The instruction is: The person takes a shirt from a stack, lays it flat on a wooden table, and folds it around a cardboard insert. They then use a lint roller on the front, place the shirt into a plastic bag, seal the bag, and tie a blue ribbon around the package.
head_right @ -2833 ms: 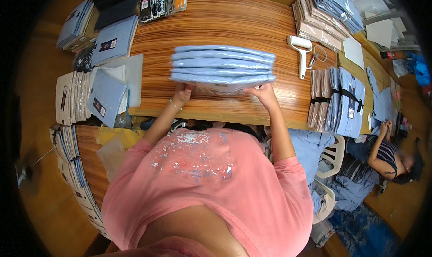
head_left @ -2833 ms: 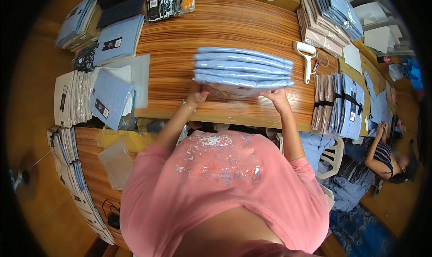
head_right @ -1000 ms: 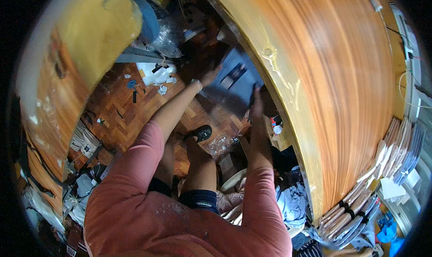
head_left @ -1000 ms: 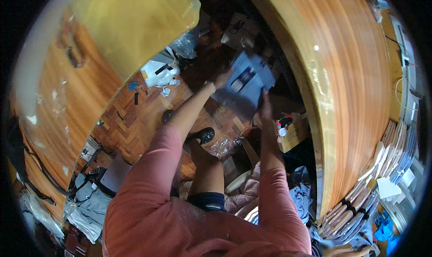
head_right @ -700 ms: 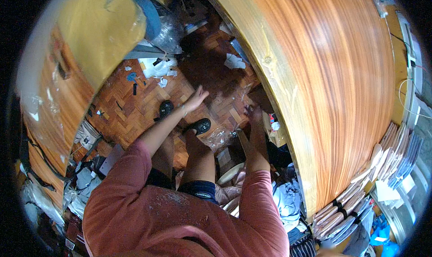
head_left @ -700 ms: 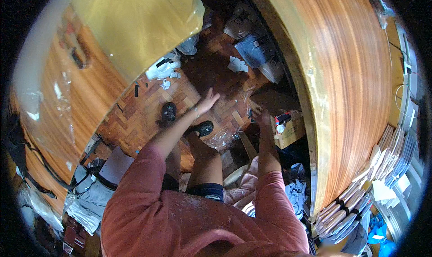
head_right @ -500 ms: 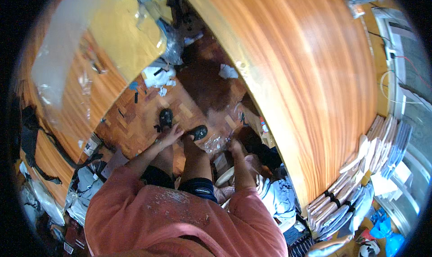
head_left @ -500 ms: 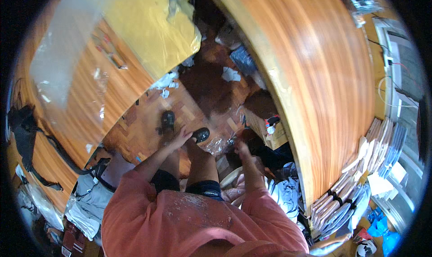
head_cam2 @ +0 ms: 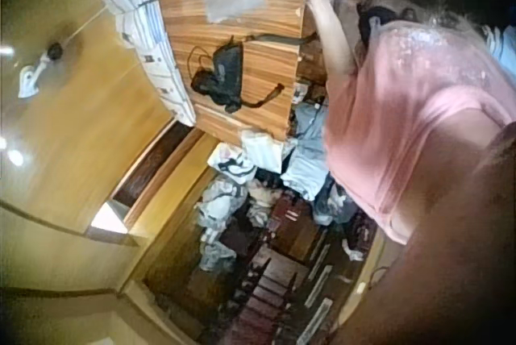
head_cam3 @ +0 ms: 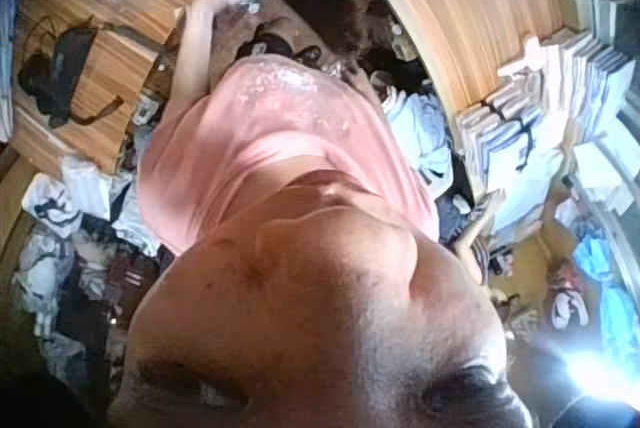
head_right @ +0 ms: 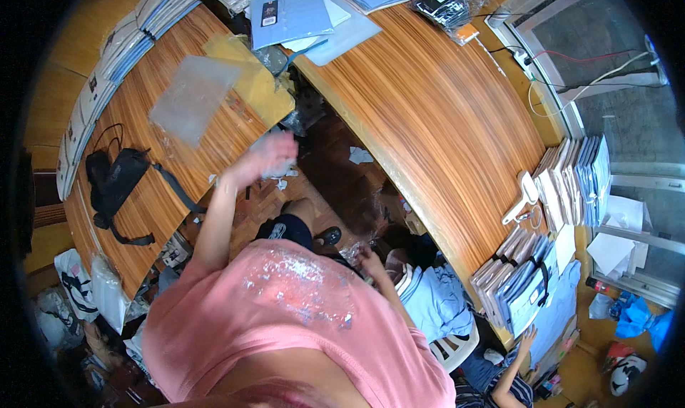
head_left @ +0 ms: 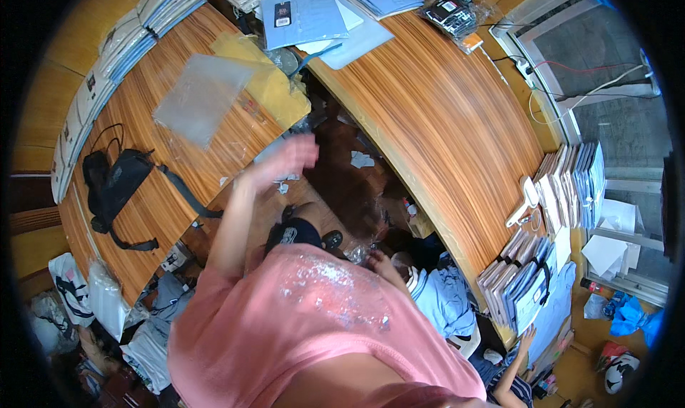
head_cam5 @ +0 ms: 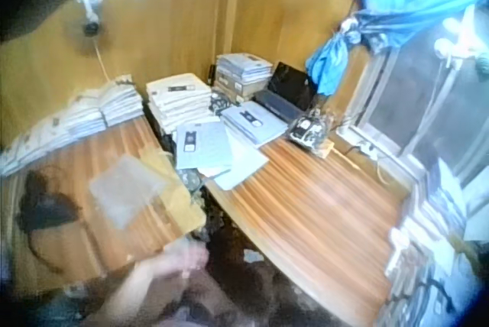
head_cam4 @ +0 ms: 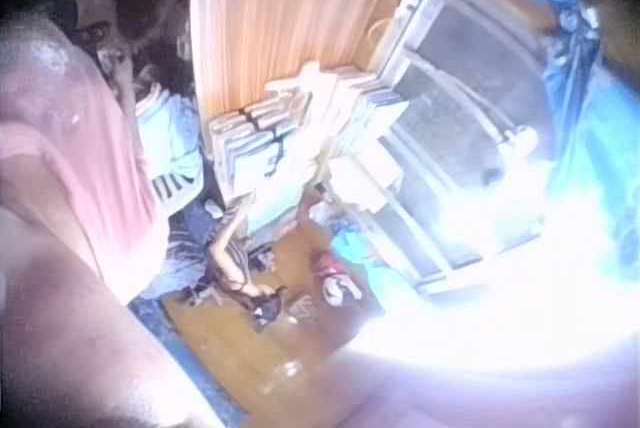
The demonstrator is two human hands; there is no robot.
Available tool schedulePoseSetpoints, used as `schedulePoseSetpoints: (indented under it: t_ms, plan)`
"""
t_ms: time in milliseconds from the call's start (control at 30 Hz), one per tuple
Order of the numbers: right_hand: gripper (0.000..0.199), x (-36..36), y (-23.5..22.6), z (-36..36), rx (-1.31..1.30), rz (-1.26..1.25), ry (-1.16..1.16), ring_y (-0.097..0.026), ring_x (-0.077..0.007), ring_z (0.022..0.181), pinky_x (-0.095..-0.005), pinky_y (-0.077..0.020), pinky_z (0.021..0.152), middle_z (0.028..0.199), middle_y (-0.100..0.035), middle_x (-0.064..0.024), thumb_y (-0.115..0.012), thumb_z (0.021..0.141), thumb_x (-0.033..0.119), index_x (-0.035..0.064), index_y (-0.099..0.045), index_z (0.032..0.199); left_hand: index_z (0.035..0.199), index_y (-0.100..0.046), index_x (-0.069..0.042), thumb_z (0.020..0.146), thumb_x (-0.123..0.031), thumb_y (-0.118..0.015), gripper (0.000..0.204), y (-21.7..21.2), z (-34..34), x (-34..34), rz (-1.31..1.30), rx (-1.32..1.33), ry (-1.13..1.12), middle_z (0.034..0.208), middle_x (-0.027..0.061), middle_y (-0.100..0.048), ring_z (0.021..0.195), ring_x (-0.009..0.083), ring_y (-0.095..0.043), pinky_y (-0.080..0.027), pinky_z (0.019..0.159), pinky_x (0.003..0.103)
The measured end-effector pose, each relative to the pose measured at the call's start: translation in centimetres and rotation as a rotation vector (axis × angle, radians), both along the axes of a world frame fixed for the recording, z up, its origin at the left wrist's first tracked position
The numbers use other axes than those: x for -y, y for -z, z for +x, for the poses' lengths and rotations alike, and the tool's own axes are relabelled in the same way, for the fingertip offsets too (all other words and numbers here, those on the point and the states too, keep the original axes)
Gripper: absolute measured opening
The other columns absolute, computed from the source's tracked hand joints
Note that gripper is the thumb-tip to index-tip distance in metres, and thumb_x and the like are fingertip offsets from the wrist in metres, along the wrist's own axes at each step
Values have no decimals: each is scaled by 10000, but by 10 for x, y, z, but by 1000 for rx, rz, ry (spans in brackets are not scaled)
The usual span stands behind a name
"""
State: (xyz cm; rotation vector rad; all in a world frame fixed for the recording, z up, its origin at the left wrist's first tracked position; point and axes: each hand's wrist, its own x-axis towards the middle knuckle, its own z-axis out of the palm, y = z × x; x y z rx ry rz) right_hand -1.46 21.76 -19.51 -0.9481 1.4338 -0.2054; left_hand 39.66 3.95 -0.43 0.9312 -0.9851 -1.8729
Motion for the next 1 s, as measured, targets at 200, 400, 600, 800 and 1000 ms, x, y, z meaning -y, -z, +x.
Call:
schedulePoseSetpoints:
  t_ms: [200,400,600,800,1000]
  plan:
    - [438,113,-152,52,128,-293,-198,-562,-216,991,-311,-443,847,1097,-585,-147,-573,875,237,33,-456,1244,1070,-530,38,795,-335,-652,479,40,97,242,-415,1016,-1188,1048,182,-565,988,260,-546,-421,844,361]
    - [438,201,-200,78,146,-389,-3,-537,-239,1064,-326,-425,897,1199,-536,-149,-564,888,213,41,-441,1271,1052,-538,43,772,-274,-691,450,81,150,308,-54,528,-711,1067,152,-564,966,249,-567,-464,796,334]
    - [398,289,-247,99,49,-363,-132,-557,-206,977,-317,-430,839,1059,-602,-108,-573,880,248,69,-495,1227,1270,-382,2,829,-122,-617,515,14,112,280,174,-202,-691,1148,96,-539,981,173,-559,-488,760,317]
    - [557,420,-298,120,48,-769,-100,-495,-221,1119,-340,-371,918,1237,-520,-112,-654,809,197,71,-420,1298,1407,-202,-110,829,-66,-595,700,-99,88,295,-125,431,-406,1142,81,-559,966,153,-561,-454,782,259]
    - [890,530,-279,172,413,-987,-105,-364,-214,1244,-347,-272,1038,1364,-384,-140,-763,676,104,32,-234,1387,1228,-519,-137,814,-28,-485,430,-252,60,323,-1027,1223,409,1086,90,-601,961,259,-571,-443,833,363]
